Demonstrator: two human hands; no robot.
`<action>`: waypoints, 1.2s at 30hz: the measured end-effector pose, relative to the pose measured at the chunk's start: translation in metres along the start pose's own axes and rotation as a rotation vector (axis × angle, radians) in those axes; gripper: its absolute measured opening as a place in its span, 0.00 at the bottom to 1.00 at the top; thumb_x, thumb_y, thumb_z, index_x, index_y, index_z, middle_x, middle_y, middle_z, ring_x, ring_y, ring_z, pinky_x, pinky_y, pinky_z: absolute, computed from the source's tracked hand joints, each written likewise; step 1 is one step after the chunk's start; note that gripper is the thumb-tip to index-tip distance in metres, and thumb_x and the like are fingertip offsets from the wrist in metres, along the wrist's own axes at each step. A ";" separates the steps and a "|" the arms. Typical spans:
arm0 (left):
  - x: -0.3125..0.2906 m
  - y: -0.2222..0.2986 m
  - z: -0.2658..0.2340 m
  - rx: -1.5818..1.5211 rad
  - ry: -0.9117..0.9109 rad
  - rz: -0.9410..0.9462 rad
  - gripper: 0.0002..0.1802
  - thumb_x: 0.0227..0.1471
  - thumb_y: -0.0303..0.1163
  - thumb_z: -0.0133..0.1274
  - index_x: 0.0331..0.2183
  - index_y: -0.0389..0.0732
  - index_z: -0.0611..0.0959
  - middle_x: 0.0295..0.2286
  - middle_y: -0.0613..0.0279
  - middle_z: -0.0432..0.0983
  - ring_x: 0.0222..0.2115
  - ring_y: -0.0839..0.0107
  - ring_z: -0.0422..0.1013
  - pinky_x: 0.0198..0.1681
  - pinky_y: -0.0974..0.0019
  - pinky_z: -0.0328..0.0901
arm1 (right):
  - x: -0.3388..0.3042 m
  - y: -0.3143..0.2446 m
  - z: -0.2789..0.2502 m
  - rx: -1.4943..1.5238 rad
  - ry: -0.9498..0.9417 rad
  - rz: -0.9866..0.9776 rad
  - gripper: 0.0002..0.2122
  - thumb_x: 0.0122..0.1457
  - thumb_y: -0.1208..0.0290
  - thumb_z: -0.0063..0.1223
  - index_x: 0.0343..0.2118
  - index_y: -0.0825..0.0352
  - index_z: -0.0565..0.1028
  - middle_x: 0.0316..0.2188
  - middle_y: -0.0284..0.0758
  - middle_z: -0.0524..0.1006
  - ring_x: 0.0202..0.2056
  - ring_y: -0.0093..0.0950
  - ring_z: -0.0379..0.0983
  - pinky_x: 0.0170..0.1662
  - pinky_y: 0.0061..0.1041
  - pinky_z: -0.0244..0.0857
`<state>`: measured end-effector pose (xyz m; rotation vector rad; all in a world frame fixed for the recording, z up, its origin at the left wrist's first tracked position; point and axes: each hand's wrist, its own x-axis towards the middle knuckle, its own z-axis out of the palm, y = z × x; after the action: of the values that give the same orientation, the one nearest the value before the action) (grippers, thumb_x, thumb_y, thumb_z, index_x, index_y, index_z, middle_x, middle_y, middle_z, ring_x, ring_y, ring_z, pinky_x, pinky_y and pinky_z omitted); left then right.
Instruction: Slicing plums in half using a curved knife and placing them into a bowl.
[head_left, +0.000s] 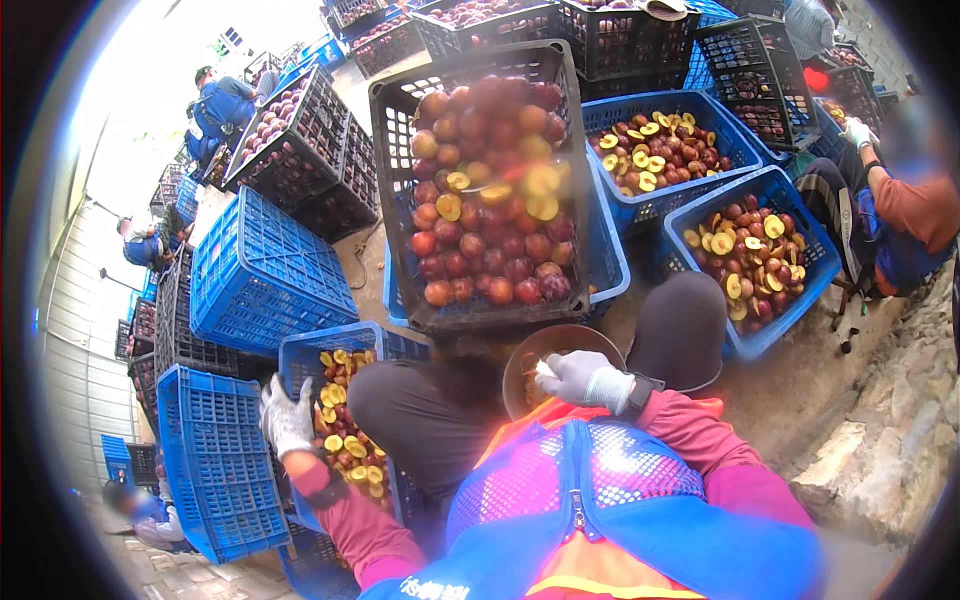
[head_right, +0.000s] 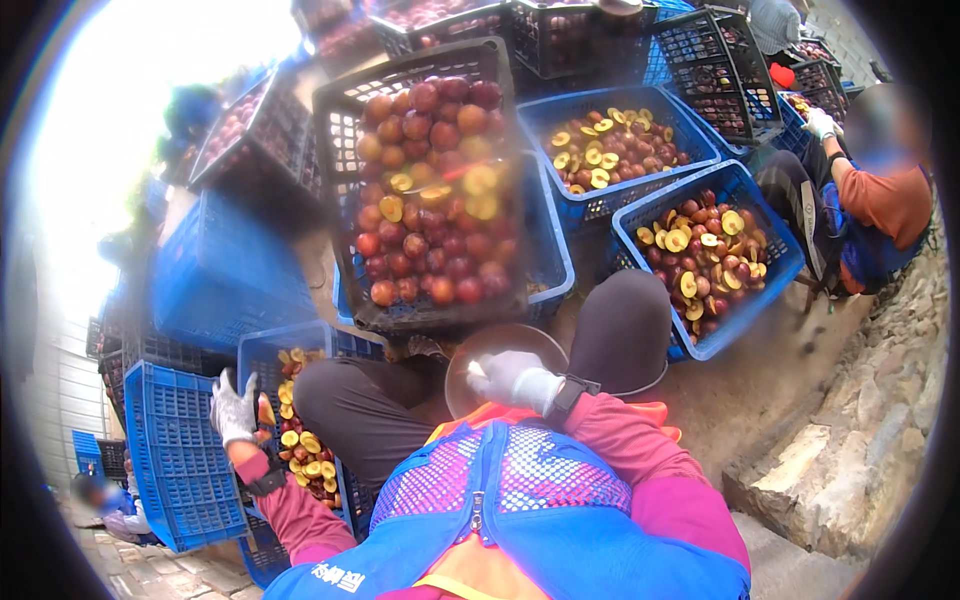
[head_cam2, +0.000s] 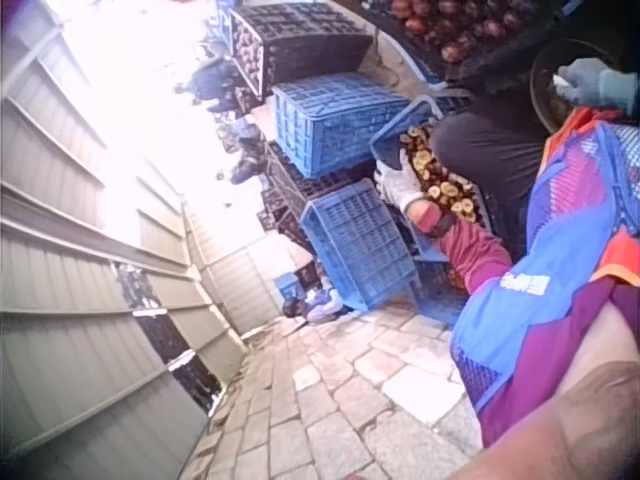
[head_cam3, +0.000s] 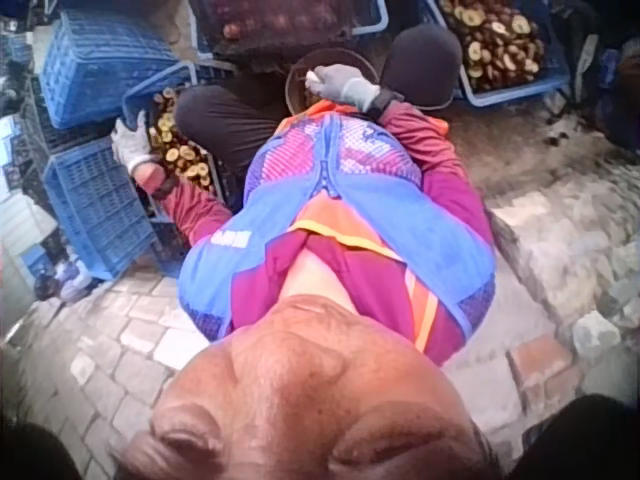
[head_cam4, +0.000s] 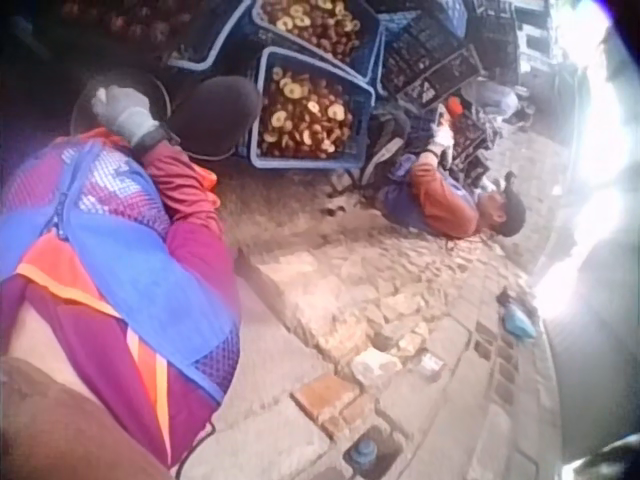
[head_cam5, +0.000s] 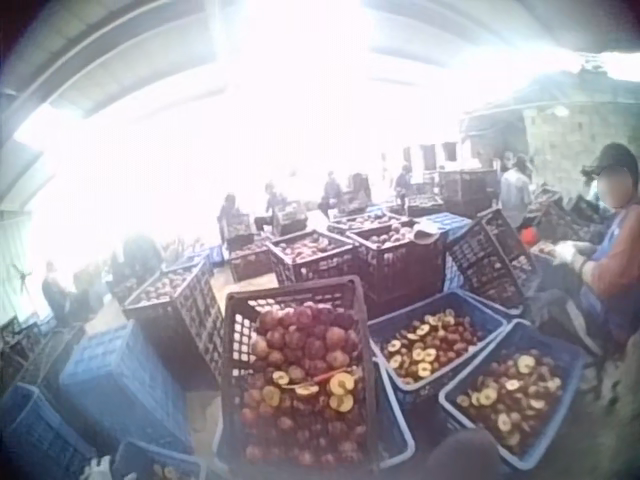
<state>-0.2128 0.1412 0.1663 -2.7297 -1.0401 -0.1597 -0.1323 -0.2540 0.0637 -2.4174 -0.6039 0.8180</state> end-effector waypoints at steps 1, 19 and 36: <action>0.005 0.028 -0.014 -0.182 0.051 0.081 0.31 0.46 0.50 0.53 0.48 0.41 0.71 0.47 0.51 0.66 0.46 0.53 0.65 0.49 0.57 0.60 | 0.001 0.000 0.001 0.004 -0.006 -0.013 0.20 0.57 0.53 0.35 0.41 0.63 0.72 0.36 0.45 0.75 0.38 0.42 0.72 0.44 0.37 0.63; 0.046 0.326 0.102 -1.871 -0.847 0.142 0.14 0.51 0.40 0.49 0.35 0.41 0.74 0.29 0.66 0.70 0.27 0.74 0.70 0.21 0.71 0.65 | 0.003 0.018 -0.011 0.355 0.357 -0.036 0.17 0.58 0.55 0.41 0.38 0.66 0.70 0.28 0.43 0.74 0.31 0.36 0.71 0.34 0.33 0.63; -0.088 0.263 0.041 -1.797 -0.485 0.665 0.10 0.52 0.27 0.41 0.38 0.38 0.70 0.32 0.61 0.71 0.34 0.73 0.68 0.41 0.70 0.64 | 0.028 -0.024 -0.027 0.094 0.588 -0.139 0.16 0.59 0.56 0.38 0.29 0.67 0.68 0.19 0.48 0.73 0.25 0.48 0.71 0.28 0.44 0.63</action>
<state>-0.1015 -0.0966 0.0681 -4.6360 0.5615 -0.5140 -0.1007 -0.2290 0.0843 -2.3331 -0.4744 0.0567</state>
